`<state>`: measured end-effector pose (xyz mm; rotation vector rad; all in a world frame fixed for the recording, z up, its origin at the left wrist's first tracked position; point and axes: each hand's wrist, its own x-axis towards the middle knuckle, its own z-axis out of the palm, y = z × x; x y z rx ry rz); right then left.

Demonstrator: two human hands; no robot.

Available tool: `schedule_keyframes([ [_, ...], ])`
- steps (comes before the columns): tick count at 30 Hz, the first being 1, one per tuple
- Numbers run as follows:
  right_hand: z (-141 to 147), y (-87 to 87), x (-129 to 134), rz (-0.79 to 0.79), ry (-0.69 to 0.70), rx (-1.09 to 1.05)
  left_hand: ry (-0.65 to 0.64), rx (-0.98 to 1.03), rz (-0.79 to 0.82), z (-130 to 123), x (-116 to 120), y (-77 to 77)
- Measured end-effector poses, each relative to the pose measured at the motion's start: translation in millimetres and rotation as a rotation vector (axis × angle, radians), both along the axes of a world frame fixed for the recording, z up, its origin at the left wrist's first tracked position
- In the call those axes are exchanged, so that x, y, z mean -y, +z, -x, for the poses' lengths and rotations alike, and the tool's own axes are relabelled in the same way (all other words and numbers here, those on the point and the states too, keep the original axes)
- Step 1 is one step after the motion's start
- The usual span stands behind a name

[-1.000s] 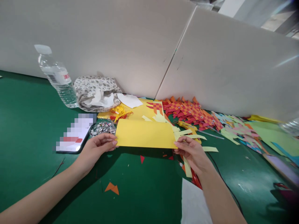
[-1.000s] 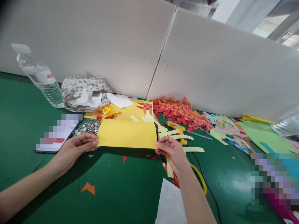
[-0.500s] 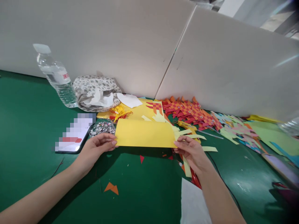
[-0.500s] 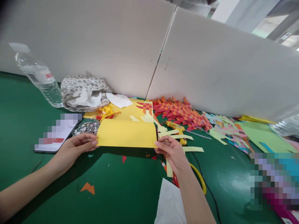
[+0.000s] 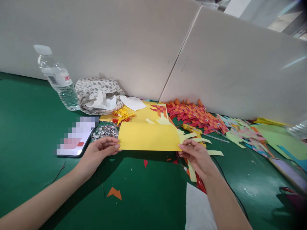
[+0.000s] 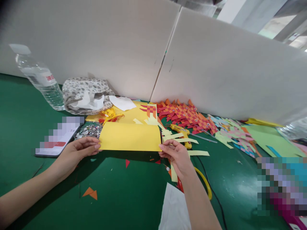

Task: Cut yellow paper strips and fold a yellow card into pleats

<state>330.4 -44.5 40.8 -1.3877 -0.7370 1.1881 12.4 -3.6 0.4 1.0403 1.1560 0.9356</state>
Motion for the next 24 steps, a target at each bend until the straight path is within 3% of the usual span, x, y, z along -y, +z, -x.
schedule_keyframes([
  [24, 0.4, -0.3, -0.3, 0.001, -0.016, 0.02, -0.007, 0.024, 0.014, -1.5, -0.4, 2.6],
])
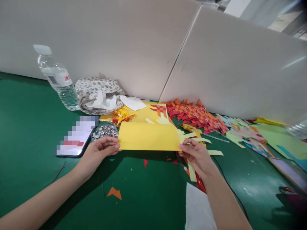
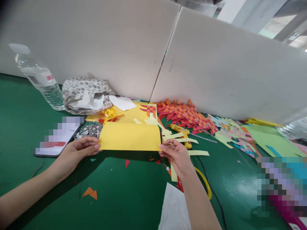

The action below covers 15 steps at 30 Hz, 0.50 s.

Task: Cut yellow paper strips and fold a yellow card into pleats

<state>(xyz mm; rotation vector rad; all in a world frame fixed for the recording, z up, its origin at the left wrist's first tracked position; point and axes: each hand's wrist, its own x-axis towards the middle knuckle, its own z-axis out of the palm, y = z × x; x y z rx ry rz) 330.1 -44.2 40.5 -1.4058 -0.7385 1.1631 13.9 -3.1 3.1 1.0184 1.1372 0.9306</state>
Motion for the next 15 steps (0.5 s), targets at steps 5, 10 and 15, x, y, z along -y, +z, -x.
schedule_keyframes([
  [5, -2.3, -1.9, -0.9, -0.008, 0.003, -0.005, -0.006, -0.001, -0.005, 0.2, -1.5, -4.4],
  [10, 0.7, -2.3, -0.7, -0.075, -0.021, 0.048, 0.024, -0.025, -0.052, 4.6, -3.0, 0.9],
  [15, 10.5, -3.5, 3.2, -0.157, -0.005, 0.097, 0.093, -0.124, -0.193, 17.1, -6.7, 20.2],
])
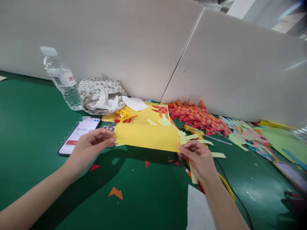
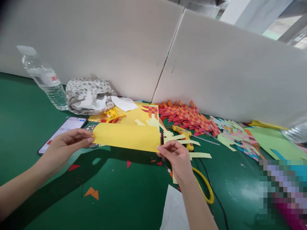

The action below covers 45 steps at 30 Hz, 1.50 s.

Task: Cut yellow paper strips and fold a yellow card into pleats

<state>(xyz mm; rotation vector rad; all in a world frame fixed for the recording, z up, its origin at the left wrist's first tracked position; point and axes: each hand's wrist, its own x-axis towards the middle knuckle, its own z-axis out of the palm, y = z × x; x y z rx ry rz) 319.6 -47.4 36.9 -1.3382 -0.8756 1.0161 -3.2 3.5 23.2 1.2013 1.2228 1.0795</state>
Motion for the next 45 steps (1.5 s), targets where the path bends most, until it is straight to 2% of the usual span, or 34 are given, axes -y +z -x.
schedule_keyframes([
  [4, 5.0, -3.6, 1.3, 0.048, 0.054, 0.16, -0.095, -0.141, -0.014, 8.7, -6.5, 4.3],
  [10, 3.8, -11.8, 0.5, 0.22, 0.253, 0.382, -0.446, -0.417, 0.088, 12.0, -13.1, -7.5],
  [17, -3.5, -8.7, 5.2, 0.452, 0.444, 0.548, -0.569, -0.602, 0.075, 7.5, -3.3, -8.3],
  [22, -5.9, -5.4, 9.2, 0.519, 0.517, 0.567, -0.59, -0.566, 0.056, 6.8, 2.7, -10.2],
  [26, -7.1, -1.8, 8.5, 0.487, 0.471, 0.55, -0.549, -0.52, 0.012, 4.9, 2.4, -7.6],
  [29, -4.9, 4.2, 7.4, 0.298, 0.263, 0.541, -0.377, -0.481, -0.131, 1.3, 4.2, 0.3],
  [32, 2.9, 11.2, 9.6, 0.02, -0.002, 0.501, -0.041, -0.501, -0.425, -0.8, 10.8, 8.9],
  [34, 9.5, 14.3, 12.6, -0.124, -0.096, 0.535, 0.06, -0.539, -0.594, -0.7, 15.4, 12.5],
  [36, 14.1, 15.3, 14.7, -0.224, -0.133, 0.589, 0.083, -0.569, -0.672, 0.0, 17.4, 13.1],
  [38, 14.6, 14.2, 14.4, -0.221, -0.13, 0.606, 0.064, -0.594, -0.649, 0.6, 15.6, 10.7],
  [40, 11.4, 11.4, 11.4, -0.087, -0.06, 0.602, -0.017, -0.622, -0.545, 0.7, 11.0, 5.9],
  [43, 4.1, 5.6, 5.6, 0.182, 0.141, 0.636, -0.258, -0.666, -0.326, 0.2, 4.2, -1.4],
  [45, 0.1, 2.1, 3.8, 0.291, 0.243, 0.675, -0.384, -0.724, -0.213, 0.0, 2.5, -3.7],
])
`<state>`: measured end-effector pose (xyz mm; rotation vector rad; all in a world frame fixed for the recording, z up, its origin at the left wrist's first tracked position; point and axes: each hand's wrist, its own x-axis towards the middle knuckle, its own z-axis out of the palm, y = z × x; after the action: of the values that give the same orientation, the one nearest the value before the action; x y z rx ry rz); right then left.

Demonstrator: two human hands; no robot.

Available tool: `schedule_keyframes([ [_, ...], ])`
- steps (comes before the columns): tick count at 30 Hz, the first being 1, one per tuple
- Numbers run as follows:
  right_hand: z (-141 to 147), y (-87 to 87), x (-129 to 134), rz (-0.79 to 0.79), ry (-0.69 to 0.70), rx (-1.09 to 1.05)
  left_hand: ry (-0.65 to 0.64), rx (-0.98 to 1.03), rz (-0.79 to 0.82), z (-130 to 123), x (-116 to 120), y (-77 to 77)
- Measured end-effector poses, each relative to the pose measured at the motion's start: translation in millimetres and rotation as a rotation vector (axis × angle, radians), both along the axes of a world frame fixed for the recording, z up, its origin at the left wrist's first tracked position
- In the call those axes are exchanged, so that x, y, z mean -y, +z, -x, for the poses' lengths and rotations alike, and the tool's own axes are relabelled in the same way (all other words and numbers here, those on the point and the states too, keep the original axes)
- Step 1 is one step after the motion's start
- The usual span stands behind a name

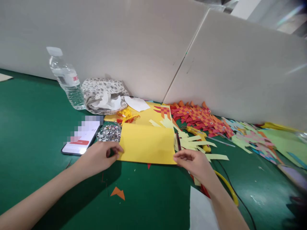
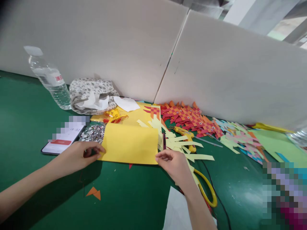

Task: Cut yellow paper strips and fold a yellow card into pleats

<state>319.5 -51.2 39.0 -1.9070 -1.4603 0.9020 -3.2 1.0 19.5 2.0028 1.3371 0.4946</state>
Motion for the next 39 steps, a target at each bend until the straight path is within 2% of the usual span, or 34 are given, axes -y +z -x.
schedule_keyframes([
  [5, -4.4, -5.3, 3.4, 0.211, 0.116, -0.009, -0.088, -0.037, 0.207, 1.0, 2.9, 2.8],
  [8, -5.1, -7.3, 5.7, 0.287, 0.15, -0.038, -0.123, -0.027, 0.256, 1.8, 5.2, 5.2],
  [13, -6.0, -10.2, 7.4, 0.328, 0.166, -0.078, -0.139, -0.13, 0.22, 0.7, 8.8, 13.3],
  [16, -6.4, -10.6, 8.6, 0.332, 0.171, -0.092, -0.16, -0.123, 0.226, 0.1, 10.3, 17.4],
  [23, -3.2, -6.7, 9.4, 0.326, 0.148, -0.046, -0.166, -0.189, 0.185, -1.0, 12.8, 16.0],
  [27, -0.5, -5.4, 9.5, 0.327, 0.143, -0.032, -0.192, -0.312, 0.072, -1.3, 14.5, 18.6],
  [33, -0.5, -6.5, 9.5, 0.323, 0.148, -0.01, -0.472, -0.304, -0.118, -3.7, 24.4, 23.9],
  [39, 0.3, -4.3, 10.0, 0.336, 0.154, -0.038, -0.708, -0.459, -0.288, -22.4, 42.2, 11.3],
])
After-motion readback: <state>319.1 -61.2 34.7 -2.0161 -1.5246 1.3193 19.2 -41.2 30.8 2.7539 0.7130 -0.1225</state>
